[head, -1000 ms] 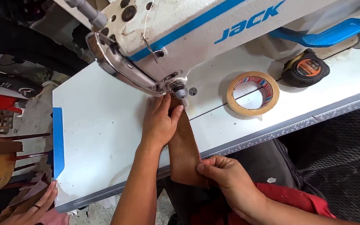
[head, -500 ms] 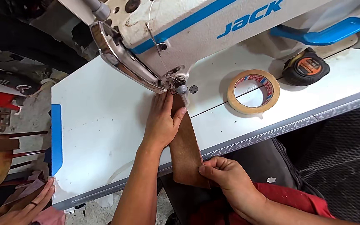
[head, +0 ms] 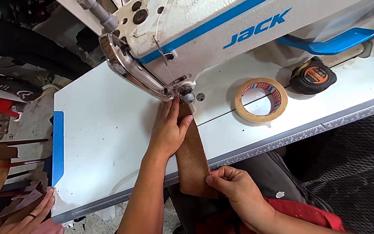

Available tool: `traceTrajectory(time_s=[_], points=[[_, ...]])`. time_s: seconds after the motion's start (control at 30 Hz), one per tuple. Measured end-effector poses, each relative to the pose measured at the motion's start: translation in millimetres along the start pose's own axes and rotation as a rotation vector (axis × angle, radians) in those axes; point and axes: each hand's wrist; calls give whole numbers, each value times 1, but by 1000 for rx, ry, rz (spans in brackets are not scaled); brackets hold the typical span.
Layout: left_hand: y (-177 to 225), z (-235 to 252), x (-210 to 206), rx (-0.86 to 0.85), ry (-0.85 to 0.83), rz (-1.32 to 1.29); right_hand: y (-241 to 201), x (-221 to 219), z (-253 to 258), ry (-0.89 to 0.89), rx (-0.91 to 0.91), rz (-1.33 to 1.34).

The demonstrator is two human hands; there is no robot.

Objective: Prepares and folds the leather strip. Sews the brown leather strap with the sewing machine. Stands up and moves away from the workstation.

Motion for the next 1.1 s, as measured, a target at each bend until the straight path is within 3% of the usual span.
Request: traceTrajectory(time_s=[0.43,0.73,0.83,0.97,1.1], points=[[7,-3,-8,56,90,76,1,4,0,63,25,-176],[71,-86,-46,8,92,140,2,9,1,64,69,-342],[74,-96,-59,4,134,134,-34,19,-5,7,157,-815],[76,-96,-56,36,54,117,-125,21,36,107,660,-1376],[80,-96,-49,84,-31,86,-196,7,98,116,658,-1671]])
Point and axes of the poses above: each hand's wrist, its own z-axis towards the middle knuckle, its own x-axis out of the back of the hand, y = z × x, and after that the axes turned 12 degrees about -y, right-handed
